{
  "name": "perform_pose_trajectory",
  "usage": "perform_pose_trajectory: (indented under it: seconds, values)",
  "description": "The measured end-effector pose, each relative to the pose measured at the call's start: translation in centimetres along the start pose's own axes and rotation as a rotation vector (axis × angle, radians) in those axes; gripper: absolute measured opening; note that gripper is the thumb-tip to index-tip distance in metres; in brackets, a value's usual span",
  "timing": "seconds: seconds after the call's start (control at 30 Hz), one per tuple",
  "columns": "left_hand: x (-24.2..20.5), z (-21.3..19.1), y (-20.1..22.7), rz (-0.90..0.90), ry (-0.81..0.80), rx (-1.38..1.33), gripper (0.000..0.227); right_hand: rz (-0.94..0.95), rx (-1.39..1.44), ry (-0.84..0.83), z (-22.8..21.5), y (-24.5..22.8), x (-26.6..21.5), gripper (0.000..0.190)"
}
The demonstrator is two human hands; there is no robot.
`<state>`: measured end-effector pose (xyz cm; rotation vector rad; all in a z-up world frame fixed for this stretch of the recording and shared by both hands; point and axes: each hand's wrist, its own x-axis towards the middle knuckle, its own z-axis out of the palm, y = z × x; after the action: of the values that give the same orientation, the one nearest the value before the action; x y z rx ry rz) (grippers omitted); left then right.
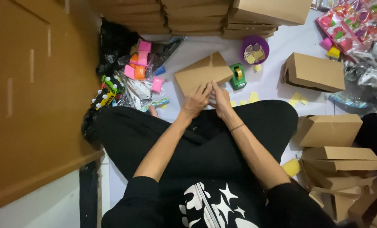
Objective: Assembling a small cardboard box, placing a toy car inside, and sealing it with a sticker.
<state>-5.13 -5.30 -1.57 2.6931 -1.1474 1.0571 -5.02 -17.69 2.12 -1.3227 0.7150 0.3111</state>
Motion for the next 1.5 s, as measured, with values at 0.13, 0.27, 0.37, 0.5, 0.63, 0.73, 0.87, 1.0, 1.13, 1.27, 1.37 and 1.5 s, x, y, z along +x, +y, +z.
perform_pose_trajectory:
  seconds: [0.13, 0.27, 0.37, 0.5, 0.63, 0.73, 0.87, 1.0, 1.13, 1.27, 1.37, 1.5]
  values:
    - [0.0, -2.3, 1.7, -0.057, -0.231, 0.052, 0.025, -0.002, -0.073, 0.037, -2.3, 7.3, 9.8, 0.048]
    - [-0.4, -1.2, -0.5, -0.399, -0.054, -0.331, 0.02, -0.14, -0.501, 0.054, -3.3, 5.1, 11.2, 0.063]
    - [0.6, -2.9, -4.7, -0.725, -0.053, -0.417, 0.028, -0.214, -0.813, 0.167, -3.3, 3.5, 10.2, 0.066]
    - [2.4, -6.8, -7.3, -0.788, -0.399, -0.539, 0.072, -0.274, -0.633, 0.276, -2.3, 3.3, 7.7, 0.08]
    - [2.2, -4.2, -6.6, -0.832, -0.74, -0.573, 0.107, -0.138, -0.405, 0.286, -3.1, 4.8, 7.9, 0.078]
    - [1.7, -3.0, -6.1, -0.846, -0.739, -0.593, 0.115, -0.173, -0.447, 0.223, -2.3, 3.3, 5.5, 0.044]
    - [1.6, -3.2, -5.8, -0.839, -0.684, -0.559, 0.117, -0.116, -0.463, 0.17, -1.5, 3.2, 5.3, 0.047]
    - [1.1, -2.2, -5.7, -0.806, -0.691, -0.501, 0.119, -0.087, -0.338, 0.125, -0.8, 3.6, 4.8, 0.041]
    - [1.6, -2.0, -5.8, -0.813, -0.722, -0.5, 0.123, -0.159, -0.241, 0.166, -2.3, 5.6, 6.9, 0.042]
    - [2.7, -2.7, -6.1, -0.758, -0.754, -0.472, 0.109, -0.246, -0.363, 0.188, -2.4, 5.9, 8.5, 0.033]
    - [3.1, -3.6, -5.9, -0.618, -0.73, -0.469, 0.09, -0.317, -0.49, 0.171, -1.9, 5.4, 7.8, 0.027]
    - [3.1, -3.0, -5.6, -0.446, -0.816, -0.313, 0.104, -0.457, -0.616, 0.113, -1.6, 4.2, 7.6, 0.032]
